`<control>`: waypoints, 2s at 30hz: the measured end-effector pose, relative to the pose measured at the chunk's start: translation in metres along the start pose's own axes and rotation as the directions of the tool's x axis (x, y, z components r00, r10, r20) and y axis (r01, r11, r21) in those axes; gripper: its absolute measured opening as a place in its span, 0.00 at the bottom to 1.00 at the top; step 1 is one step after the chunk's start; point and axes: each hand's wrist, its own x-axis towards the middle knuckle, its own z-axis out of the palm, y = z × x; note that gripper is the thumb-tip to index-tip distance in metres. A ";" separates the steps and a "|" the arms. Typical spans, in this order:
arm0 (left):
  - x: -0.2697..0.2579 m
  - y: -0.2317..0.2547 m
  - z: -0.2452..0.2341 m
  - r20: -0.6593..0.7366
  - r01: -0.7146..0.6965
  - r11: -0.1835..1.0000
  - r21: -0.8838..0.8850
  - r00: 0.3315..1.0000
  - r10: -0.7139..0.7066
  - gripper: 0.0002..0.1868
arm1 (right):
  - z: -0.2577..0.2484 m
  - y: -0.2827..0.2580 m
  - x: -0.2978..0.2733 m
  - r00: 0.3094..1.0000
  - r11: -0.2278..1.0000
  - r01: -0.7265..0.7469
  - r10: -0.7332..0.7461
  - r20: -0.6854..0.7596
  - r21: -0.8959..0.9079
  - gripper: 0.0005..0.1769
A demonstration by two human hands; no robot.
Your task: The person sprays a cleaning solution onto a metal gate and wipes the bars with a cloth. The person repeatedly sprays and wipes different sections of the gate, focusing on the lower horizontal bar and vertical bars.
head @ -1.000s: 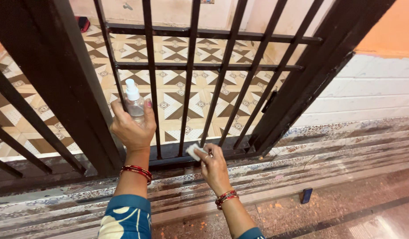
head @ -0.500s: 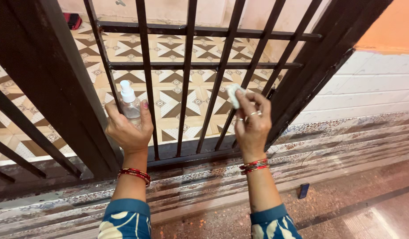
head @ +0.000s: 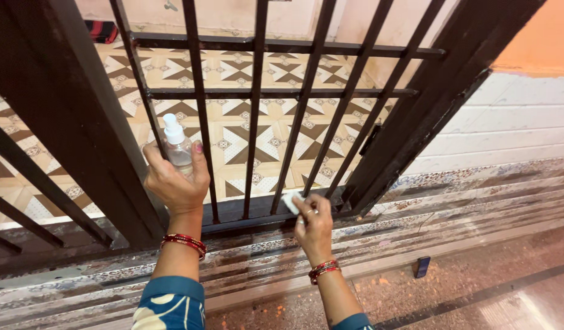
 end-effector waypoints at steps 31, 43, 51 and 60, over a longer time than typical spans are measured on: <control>-0.003 -0.001 -0.002 0.004 -0.003 1.000 -0.006 1.000 0.003 0.32 | -0.038 0.023 0.047 0.965 0.991 -0.115 0.128 -0.228 0.071 0.28; -0.002 0.002 -0.004 0.022 0.008 1.000 -0.008 1.000 -0.008 0.31 | -0.075 0.051 0.015 0.843 0.852 -0.516 0.524 0.122 -0.094 0.15; -0.004 -0.003 -0.001 0.014 0.008 1.000 0.003 1.000 -0.008 0.31 | -0.123 0.043 0.127 0.908 0.992 -0.034 -0.022 -0.419 -0.124 0.22; -0.008 -0.007 0.001 0.007 -0.006 1.000 0.025 1.000 0.006 0.34 | -0.056 0.077 0.088 0.896 1.000 -0.002 0.016 -0.445 0.031 0.28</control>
